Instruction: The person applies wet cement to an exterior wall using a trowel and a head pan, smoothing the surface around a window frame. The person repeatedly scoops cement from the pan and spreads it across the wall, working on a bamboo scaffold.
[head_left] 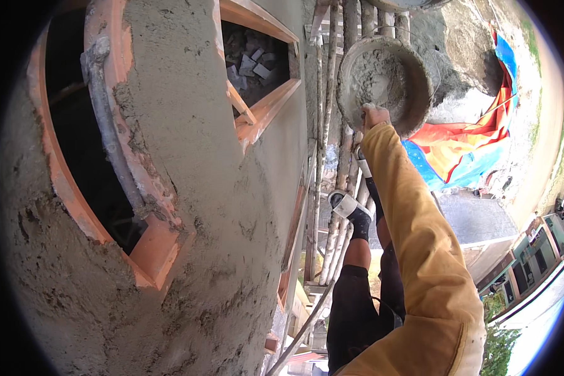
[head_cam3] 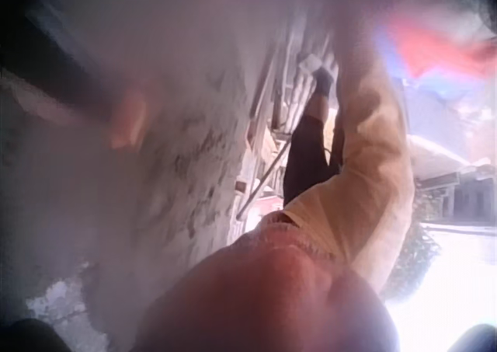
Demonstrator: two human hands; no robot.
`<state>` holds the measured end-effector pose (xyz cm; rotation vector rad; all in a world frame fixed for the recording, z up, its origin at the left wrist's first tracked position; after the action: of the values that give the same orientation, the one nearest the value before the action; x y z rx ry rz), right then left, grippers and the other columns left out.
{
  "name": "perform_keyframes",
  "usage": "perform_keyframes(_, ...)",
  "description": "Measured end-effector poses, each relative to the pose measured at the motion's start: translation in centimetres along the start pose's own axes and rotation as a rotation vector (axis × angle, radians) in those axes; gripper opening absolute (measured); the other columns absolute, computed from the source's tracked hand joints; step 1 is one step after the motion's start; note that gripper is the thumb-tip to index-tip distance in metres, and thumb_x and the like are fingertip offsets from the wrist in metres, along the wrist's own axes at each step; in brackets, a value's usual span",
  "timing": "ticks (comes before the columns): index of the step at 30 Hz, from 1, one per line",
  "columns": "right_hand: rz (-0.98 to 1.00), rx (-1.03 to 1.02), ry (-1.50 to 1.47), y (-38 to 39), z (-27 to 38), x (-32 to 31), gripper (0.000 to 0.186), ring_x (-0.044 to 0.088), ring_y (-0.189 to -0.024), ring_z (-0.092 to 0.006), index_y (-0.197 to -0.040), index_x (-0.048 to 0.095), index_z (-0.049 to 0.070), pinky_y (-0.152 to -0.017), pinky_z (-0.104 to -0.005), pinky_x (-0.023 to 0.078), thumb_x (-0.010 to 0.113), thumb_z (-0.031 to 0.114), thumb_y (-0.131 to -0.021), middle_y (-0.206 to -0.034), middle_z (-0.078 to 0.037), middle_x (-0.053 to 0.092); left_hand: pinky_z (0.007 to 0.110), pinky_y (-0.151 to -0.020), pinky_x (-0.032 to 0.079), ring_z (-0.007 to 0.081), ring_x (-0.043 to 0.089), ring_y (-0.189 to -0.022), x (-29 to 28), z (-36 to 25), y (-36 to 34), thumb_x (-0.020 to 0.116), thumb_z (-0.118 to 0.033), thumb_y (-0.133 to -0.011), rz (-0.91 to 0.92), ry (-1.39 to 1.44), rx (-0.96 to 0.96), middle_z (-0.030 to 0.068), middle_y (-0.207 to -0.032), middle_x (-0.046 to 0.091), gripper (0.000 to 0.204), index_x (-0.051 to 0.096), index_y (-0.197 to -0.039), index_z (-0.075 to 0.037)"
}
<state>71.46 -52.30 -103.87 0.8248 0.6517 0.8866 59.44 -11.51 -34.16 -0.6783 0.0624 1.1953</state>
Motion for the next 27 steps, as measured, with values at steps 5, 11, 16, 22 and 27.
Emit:
perform_keyframes(5, 0.107, -0.011, 0.023, 3.1, 2.4, -0.5, 0.011, 0.049, -0.043, -0.0154, -0.076, 0.054, 0.005, -0.039, -0.0319, 0.042, 0.059, 0.014, -0.073, -0.056, -0.004, 0.048, 0.053, -0.102, 0.025, 0.0363, 0.033, -0.125, 0.0, -0.9, 0.3, 0.042, -0.046, -0.091, 0.028, -0.009, 0.05, 0.0212, -0.137, 0.033, 0.067, 0.03, -0.134, 0.003)
perform_keyframes(11, 0.195, -0.11, 0.023, 4.9, 1.8, -3.5, 0.011, 0.049, -0.042, -0.0127, -0.078, 0.053, 0.005, -0.038, -0.0272, 0.04, 0.06, 0.013, -0.074, -0.059, -0.003, 0.051, 0.052, -0.102, 0.026, 0.0369, 0.034, -0.124, 0.3, -0.6, 0.4, 0.042, -0.045, -0.091, -0.019, -0.002, 0.042, 0.0218, -0.136, 0.034, 0.065, 0.031, -0.134, 0.004)
perform_keyframes(16, 0.285, -0.274, 0.019, 6.6, 0.8, -6.0, 0.012, 0.049, -0.042, -0.011, -0.084, 0.057, 0.004, -0.04, -0.0258, 0.039, 0.059, 0.012, -0.076, -0.06, -0.003, 0.053, 0.052, -0.102, 0.027, 0.0374, 0.036, -0.123, -0.6, 1.4, 0.0, 0.041, -0.044, -0.092, -0.081, -0.026, 0.013, 0.0223, -0.136, 0.034, 0.064, 0.031, -0.134, 0.004)
perform_keyframes(22, 0.399, -0.266, 0.081, 18.6, 4.8, -6.9, 0.013, 0.048, -0.047, -0.0096, -0.085, 0.057, 0.004, -0.042, -0.0244, 0.039, 0.061, 0.011, -0.074, -0.064, 0.0, 0.052, 0.051, -0.101, 0.028, 0.038, 0.038, -0.121, -6.6, 11.8, -0.3, 0.041, -0.042, -0.092, -0.18, -0.209, -0.077, 0.023, -0.135, 0.035, 0.063, 0.031, -0.133, 0.005)
perform_keyframes(27, 0.532, -0.21, -0.271, 35.0, 11.4, -9.1, 0.03, 0.047, -0.051, -0.0099, -0.104, 0.054, 0.001, -0.044, -0.0234, 0.04, 0.047, 0.013, -0.078, -0.065, -0.002, 0.051, 0.051, -0.101, 0.029, 0.0385, 0.039, -0.12, -11.4, 24.1, -0.7, 0.041, -0.041, -0.093, -0.261, -0.4, -0.266, 0.0235, -0.134, 0.036, 0.062, 0.032, -0.133, 0.005)
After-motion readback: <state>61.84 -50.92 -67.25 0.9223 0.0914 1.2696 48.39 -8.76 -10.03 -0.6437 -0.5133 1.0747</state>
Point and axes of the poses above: each hand's wrist, its own y-axis away from the middle knuckle, its own x-axis out of the palm, z = x × y, the point moved 1 cm from there along -y, towards the middle knuckle
